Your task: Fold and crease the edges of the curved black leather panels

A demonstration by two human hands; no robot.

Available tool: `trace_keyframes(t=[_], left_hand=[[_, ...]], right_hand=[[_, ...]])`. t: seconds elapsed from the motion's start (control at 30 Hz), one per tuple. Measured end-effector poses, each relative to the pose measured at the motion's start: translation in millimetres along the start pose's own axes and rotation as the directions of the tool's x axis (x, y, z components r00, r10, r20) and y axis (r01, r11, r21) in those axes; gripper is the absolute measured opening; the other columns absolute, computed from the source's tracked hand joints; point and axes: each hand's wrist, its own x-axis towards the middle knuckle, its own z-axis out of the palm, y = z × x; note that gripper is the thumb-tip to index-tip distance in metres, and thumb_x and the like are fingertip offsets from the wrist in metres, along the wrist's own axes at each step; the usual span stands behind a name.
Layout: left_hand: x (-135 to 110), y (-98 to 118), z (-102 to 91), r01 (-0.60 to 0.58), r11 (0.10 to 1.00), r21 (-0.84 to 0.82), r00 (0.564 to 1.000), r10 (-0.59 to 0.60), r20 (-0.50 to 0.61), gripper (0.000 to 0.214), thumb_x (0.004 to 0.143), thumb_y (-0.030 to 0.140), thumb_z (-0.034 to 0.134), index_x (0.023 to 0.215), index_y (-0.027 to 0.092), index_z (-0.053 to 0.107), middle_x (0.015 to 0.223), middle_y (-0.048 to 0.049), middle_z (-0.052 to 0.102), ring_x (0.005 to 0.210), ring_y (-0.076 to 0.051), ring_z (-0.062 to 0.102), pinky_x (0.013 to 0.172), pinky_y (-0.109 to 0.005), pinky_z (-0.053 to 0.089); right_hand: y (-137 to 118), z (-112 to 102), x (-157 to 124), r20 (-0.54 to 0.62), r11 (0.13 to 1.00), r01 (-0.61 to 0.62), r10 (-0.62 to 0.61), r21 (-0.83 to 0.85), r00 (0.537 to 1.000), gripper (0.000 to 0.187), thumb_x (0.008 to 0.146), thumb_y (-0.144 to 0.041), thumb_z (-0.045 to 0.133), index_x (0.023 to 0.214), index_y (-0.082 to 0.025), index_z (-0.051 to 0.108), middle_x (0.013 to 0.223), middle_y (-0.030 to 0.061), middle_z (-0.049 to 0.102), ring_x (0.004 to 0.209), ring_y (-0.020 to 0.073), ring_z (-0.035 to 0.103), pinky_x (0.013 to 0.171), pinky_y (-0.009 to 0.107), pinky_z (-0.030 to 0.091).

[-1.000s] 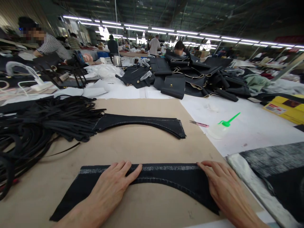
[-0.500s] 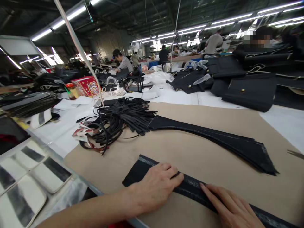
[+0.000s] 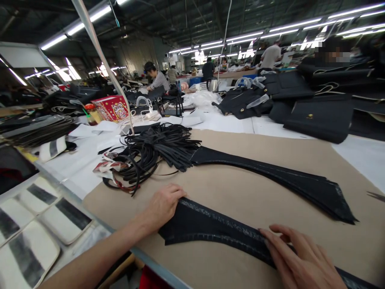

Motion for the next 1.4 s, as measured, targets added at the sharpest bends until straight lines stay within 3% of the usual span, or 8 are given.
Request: trace_keyframes(t=[0.13, 0.3, 0.43, 0.57, 0.77, 0.9, 1.1, 1.4], left_hand=[[13, 15, 1.9, 0.124, 0.990, -0.065, 0.990, -0.119, 0.077, 0.021, 0.089, 0.012, 0.047, 0.098, 0.019, 0.066, 0.098, -0.0045, 0.062, 0.098, -0.019, 0.055, 0.089, -0.031, 0.044], [24, 18, -5.4, 0.128, 0.989, -0.071, 0.980, -0.115, 0.163, 0.018, 0.077, 0.006, 0.052, 0.083, 0.018, 0.063, 0.086, -0.0029, 0.060, 0.089, -0.019, 0.054, 0.082, -0.031, 0.043], [26, 14, -11.0, 0.125, 0.985, -0.115, 0.974, -0.100, 0.205, 0.016, 0.074, 0.006, 0.051, 0.077, 0.019, 0.061, 0.087, -0.0032, 0.058, 0.089, -0.019, 0.053, 0.079, -0.030, 0.042], [24, 8, -14.0, 0.129, 0.969, -0.209, 0.970, -0.080, 0.229, 0.019, 0.074, 0.008, 0.049, 0.084, 0.019, 0.060, 0.092, -0.0024, 0.060, 0.092, -0.018, 0.054, 0.083, -0.029, 0.042], [25, -5, -17.5, 0.141, 0.937, -0.321, 0.965, -0.057, 0.256, 0.042, 0.076, 0.007, 0.040, 0.113, 0.019, 0.054, 0.091, -0.0004, 0.064, 0.087, -0.015, 0.059, 0.081, -0.026, 0.046], [29, -8, -17.7, 0.108, 0.940, -0.324, 0.964, -0.020, 0.264, 0.030, 0.082, 0.013, 0.043, 0.104, 0.017, 0.061, 0.089, -0.0014, 0.068, 0.081, -0.014, 0.061, 0.076, -0.024, 0.047], [33, -3, -15.5, 0.009, 0.979, -0.204, 0.974, 0.038, 0.225, 0.024, 0.075, 0.004, 0.051, 0.082, 0.018, 0.068, 0.083, -0.0009, 0.067, 0.084, -0.017, 0.060, 0.080, -0.027, 0.044], [20, -3, -10.1, -0.170, 0.985, -0.034, 0.969, 0.173, 0.175, 0.028, 0.088, 0.005, 0.042, 0.086, 0.018, 0.067, 0.088, -0.0049, 0.064, 0.089, -0.018, 0.054, 0.083, -0.030, 0.041]], right_hand=[[-34, 4, 41, 0.080, 0.986, -0.124, 0.115, 0.114, 0.990, 0.025, 0.096, -0.026, 0.041, 0.115, -0.021, 0.057, 0.109, 0.0080, 0.057, 0.094, 0.0251, 0.053, 0.079, 0.040, 0.038], [-74, 17, 91, 0.380, 0.948, -0.267, 0.186, 0.173, 0.906, 0.021, 0.094, -0.018, 0.050, 0.113, -0.020, 0.059, 0.103, 0.0067, 0.060, 0.098, 0.0258, 0.052, 0.083, 0.042, 0.037], [-84, 21, 111, 0.459, 0.942, -0.308, 0.216, 0.136, 0.862, 0.012, 0.092, -0.016, 0.053, 0.099, -0.020, 0.063, 0.097, 0.0059, 0.060, 0.095, 0.0264, 0.052, 0.082, 0.042, 0.036], [-81, 23, 116, 0.463, 0.917, -0.336, 0.208, 0.214, 0.862, 0.011, 0.090, -0.013, 0.055, 0.089, -0.021, 0.063, 0.094, 0.0036, 0.058, 0.094, 0.0238, 0.051, 0.081, 0.038, 0.034], [-74, 25, 116, 0.452, 0.885, -0.342, 0.176, 0.317, 0.875, 0.014, 0.088, -0.008, 0.054, 0.084, -0.020, 0.061, 0.087, 0.0014, 0.059, 0.088, 0.0210, 0.052, 0.078, 0.033, 0.033], [-72, 25, 116, 0.448, 0.876, -0.319, 0.137, 0.360, 0.883, 0.017, 0.088, -0.006, 0.051, 0.088, -0.020, 0.062, 0.089, 0.0015, 0.062, 0.090, 0.0212, 0.054, 0.079, 0.034, 0.033], [-68, 29, 114, 0.406, 0.872, -0.266, 0.086, 0.411, 0.910, 0.022, 0.092, -0.007, 0.047, 0.093, -0.020, 0.064, 0.093, 0.0029, 0.062, 0.093, 0.0206, 0.053, 0.084, 0.035, 0.036], [-67, 31, 105, 0.340, 0.933, -0.066, -0.062, 0.354, 0.938, 0.022, 0.091, -0.001, 0.044, 0.092, -0.016, 0.061, 0.092, 0.0062, 0.055, 0.087, 0.0217, 0.049, 0.080, 0.036, 0.040]])
